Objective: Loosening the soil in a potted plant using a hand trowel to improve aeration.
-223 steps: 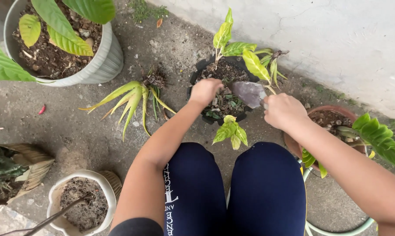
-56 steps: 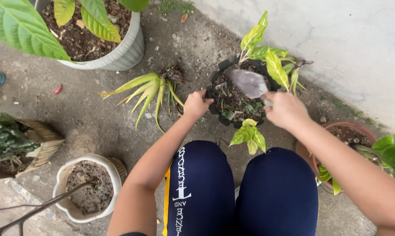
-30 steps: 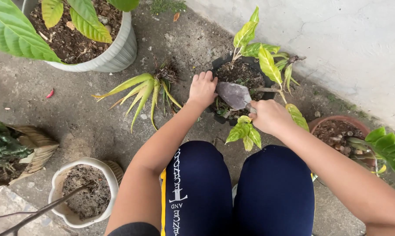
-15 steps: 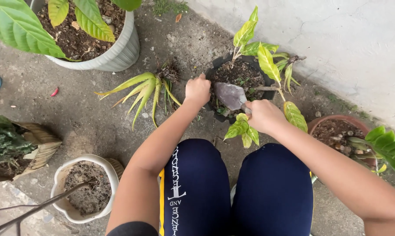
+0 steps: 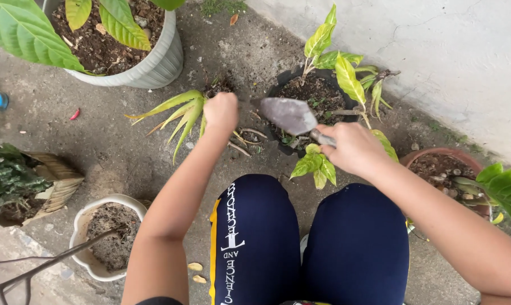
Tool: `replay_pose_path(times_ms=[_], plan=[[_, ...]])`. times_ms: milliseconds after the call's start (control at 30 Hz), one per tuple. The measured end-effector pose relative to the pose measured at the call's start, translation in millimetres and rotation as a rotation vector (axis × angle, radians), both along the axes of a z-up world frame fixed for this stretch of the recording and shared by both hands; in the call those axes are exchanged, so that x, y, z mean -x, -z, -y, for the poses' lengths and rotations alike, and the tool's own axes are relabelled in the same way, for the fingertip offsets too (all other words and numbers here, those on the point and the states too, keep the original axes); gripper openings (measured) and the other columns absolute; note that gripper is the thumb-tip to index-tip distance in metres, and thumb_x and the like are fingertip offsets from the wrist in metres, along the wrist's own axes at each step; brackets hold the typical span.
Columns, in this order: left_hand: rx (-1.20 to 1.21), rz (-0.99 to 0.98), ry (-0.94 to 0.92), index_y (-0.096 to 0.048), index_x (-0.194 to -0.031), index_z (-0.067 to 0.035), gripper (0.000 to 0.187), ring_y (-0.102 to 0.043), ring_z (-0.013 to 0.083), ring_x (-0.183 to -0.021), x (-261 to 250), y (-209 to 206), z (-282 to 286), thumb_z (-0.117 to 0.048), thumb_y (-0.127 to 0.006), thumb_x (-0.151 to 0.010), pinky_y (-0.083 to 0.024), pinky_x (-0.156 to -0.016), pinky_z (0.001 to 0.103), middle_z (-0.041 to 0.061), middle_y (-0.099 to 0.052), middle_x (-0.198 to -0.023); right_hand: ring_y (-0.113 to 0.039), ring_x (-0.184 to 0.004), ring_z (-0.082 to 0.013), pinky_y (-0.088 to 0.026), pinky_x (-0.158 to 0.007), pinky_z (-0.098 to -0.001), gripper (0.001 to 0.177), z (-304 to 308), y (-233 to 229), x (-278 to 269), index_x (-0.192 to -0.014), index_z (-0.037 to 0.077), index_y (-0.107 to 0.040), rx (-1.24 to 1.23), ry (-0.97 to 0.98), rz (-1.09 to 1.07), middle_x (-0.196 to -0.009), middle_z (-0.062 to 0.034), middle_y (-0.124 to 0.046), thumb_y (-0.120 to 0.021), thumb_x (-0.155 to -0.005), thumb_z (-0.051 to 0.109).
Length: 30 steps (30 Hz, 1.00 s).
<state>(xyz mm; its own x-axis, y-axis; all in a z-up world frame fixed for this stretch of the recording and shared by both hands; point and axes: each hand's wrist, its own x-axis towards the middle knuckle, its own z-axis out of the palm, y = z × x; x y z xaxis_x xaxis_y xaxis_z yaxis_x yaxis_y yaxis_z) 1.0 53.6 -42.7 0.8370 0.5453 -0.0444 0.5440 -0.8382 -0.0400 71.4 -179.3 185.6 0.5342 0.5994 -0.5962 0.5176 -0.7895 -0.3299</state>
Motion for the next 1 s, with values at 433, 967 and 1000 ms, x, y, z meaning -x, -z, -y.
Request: replay_pose_path(times_ms=[433,967,1000], plan=[[0.528,-0.105,0.541,-0.062,-0.098,-0.014,0.028,-0.060,0.0184,-0.077,-23,-35,88,-0.029,-0.061,-0.075,-0.047,-0.077,0.038,0.000,-0.059,-0.085,-0.061,-0.089,-0.0254,-0.044,-0.090,-0.0403,0.041,34,8,-36,-0.122,0.024,-0.043,0.435,-0.007,0.191,-0.091,-0.0116,-0.066,-0.050,-0.082,0.027],[0.347,-0.431,0.577,-0.059,-0.077,-0.011,0.012,-0.058,0.0219,-0.070,-48,7,90,-0.003,-0.053,-0.071,-0.039,-0.081,0.036,0.005,-0.061,-0.073,-0.056,-0.099,-0.0243,-0.051,-0.075,-0.0395,0.043,25,32,-36,-0.124,0.022,-0.039,0.528,-0.120,0.103,-0.107,-0.0131,-0.057,-0.047,-0.082,0.023],[0.404,-0.429,0.543,-0.059,-0.080,-0.010,0.011,-0.058,0.0218,-0.074,-46,4,89,-0.005,-0.054,-0.071,-0.037,-0.089,0.039,0.006,-0.061,-0.075,-0.055,-0.100,-0.0239,-0.050,-0.077,-0.0395,0.043,24,34,-37,-0.124,0.023,-0.040,0.524,-0.112,0.099,-0.103,-0.0120,-0.059,-0.047,-0.082,0.024]])
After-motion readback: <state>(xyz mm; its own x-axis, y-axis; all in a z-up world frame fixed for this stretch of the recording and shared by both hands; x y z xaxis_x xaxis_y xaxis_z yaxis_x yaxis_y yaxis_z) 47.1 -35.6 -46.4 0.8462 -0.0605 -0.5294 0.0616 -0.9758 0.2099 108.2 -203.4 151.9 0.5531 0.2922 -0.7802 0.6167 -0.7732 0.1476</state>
